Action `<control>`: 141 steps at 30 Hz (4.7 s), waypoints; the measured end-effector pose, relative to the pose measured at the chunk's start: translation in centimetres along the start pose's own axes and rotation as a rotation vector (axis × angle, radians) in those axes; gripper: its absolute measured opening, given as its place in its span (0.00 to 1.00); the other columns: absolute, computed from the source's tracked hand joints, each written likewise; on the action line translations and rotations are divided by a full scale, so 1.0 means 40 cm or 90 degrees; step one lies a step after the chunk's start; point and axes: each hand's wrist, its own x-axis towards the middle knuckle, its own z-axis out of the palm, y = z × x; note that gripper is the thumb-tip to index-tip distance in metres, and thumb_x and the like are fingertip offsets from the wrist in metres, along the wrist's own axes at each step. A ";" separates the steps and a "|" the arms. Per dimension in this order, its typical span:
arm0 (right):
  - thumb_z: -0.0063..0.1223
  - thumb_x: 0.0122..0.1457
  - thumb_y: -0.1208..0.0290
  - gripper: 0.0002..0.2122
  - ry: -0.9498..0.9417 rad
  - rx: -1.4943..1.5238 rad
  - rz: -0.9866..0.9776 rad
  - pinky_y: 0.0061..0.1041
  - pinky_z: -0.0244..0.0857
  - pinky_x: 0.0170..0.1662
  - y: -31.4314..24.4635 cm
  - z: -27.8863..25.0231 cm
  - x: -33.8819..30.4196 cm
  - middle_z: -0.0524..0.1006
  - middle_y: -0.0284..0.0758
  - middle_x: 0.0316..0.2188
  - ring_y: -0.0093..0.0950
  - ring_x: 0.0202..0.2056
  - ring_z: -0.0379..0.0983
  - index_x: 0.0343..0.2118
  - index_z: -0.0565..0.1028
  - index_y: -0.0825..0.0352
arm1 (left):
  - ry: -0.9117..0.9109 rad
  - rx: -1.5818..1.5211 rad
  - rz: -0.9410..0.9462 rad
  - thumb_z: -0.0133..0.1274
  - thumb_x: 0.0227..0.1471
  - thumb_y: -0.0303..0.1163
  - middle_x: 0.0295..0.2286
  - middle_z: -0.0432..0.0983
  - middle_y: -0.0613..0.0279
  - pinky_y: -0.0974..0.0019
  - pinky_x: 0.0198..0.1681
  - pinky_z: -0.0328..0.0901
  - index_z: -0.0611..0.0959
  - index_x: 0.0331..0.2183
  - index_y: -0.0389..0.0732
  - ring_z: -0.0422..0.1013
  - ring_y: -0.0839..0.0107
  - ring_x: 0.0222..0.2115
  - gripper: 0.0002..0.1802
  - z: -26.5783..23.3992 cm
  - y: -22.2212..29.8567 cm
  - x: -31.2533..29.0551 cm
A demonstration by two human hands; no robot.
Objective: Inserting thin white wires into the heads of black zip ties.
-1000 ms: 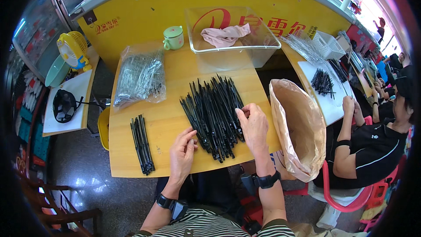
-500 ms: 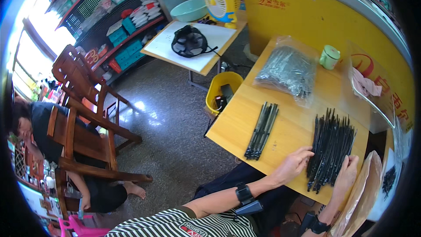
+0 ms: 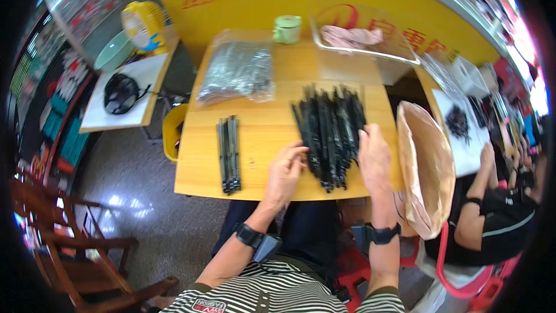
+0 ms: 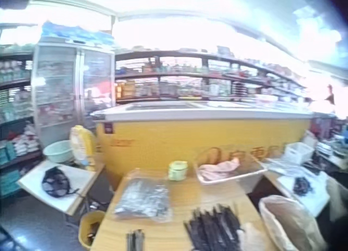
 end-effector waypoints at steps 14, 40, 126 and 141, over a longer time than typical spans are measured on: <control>0.42 0.58 0.70 0.08 -0.110 0.168 0.124 0.38 0.62 0.32 -0.001 -0.070 -0.082 0.73 0.48 0.20 0.46 0.26 0.71 0.33 0.69 0.71 | -0.005 0.058 -0.033 0.42 0.53 0.19 0.41 0.69 0.57 0.76 0.33 0.67 0.77 0.36 0.31 0.69 0.77 0.29 0.10 0.009 0.038 0.004; 0.51 0.54 0.71 0.09 -0.355 0.415 0.254 0.17 0.61 0.25 0.026 -0.288 -0.280 0.72 0.30 0.19 0.16 0.20 0.67 0.33 0.70 0.73 | -0.042 0.172 -0.020 0.45 0.52 0.21 0.47 0.62 0.59 0.77 0.32 0.64 0.72 0.45 0.35 0.64 0.79 0.29 0.16 -0.005 0.056 -0.002; 0.51 0.46 0.72 0.07 -0.495 0.283 0.110 0.21 0.65 0.24 -0.332 0.211 0.250 0.74 0.38 0.18 0.23 0.21 0.70 0.24 0.72 0.72 | -0.107 -0.447 -0.301 0.40 0.58 0.29 0.33 0.70 0.56 0.69 0.36 0.69 0.71 0.40 0.33 0.71 0.69 0.35 0.11 -0.111 0.079 -0.076; 0.46 0.55 0.70 0.07 -0.613 0.477 0.213 0.12 0.59 0.19 -0.296 0.178 0.187 0.75 0.36 0.23 0.16 0.17 0.65 0.32 0.67 0.68 | -0.088 -0.444 -0.311 0.40 0.58 0.30 0.33 0.71 0.57 0.69 0.36 0.69 0.70 0.39 0.35 0.71 0.69 0.34 0.10 -0.106 0.087 -0.074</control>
